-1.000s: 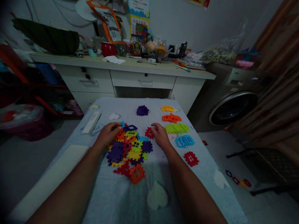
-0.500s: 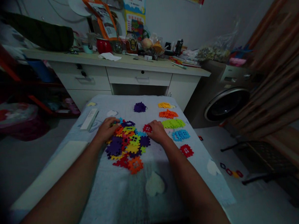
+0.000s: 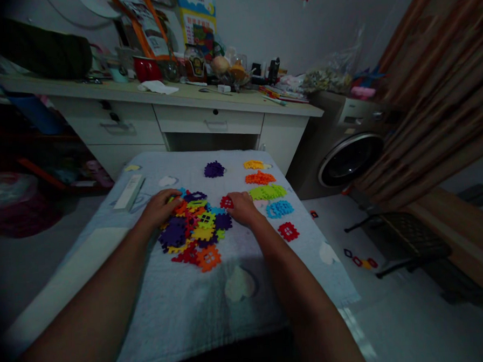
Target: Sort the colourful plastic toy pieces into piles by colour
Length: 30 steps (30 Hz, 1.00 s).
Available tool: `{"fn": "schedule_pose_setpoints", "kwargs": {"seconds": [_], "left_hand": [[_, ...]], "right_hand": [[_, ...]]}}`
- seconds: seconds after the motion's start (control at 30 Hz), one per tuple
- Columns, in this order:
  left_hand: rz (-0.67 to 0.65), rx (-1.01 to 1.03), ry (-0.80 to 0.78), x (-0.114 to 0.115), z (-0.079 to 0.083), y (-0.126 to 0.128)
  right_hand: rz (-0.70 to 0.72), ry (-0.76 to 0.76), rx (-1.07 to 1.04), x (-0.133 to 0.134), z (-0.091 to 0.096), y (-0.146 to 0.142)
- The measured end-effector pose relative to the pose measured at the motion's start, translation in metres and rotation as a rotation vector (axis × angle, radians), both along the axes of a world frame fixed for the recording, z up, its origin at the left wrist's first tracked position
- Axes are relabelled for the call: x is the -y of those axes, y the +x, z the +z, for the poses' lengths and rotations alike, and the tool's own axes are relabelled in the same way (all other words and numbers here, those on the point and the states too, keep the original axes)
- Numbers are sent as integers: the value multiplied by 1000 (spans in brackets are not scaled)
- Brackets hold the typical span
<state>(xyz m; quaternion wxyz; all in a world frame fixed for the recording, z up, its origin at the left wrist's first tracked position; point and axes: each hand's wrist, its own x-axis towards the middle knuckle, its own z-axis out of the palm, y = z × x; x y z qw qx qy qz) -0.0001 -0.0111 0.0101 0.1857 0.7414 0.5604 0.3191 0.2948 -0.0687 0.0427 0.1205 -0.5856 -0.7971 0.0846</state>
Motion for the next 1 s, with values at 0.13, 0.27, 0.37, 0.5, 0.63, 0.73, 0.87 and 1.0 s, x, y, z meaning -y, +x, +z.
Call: {"fn": "schedule_pose_setpoints", "kwargs": {"seconds": [0.13,0.27,0.37,0.5,0.63,0.73,0.87,1.0], "left_hand": [[-4,3,9,1,0,0],[-2,13,20,0,-1,0],[-2,8,12,-1,-2,-1],[-12,5,3,-2,-3,-2],[-15,16,12,-1,-3,-2],[-14,22,16,-1,-4,-2],[-6,23,17,-2,-5,-2],[-9,27,11,-2,-4,-2]], "right_hand": [[-48,33,20,-1,2,-6],[-58,79,-39,9,13,4],[-47,100,-108,26,27,27],[-162,103,-146,62,44,75],[-350,64,-78,99,43,121],[-442,6,-67,119,33,143],[-516,-30,-54,132,19,152],[-540,-21,-31,137,10,146]]}}
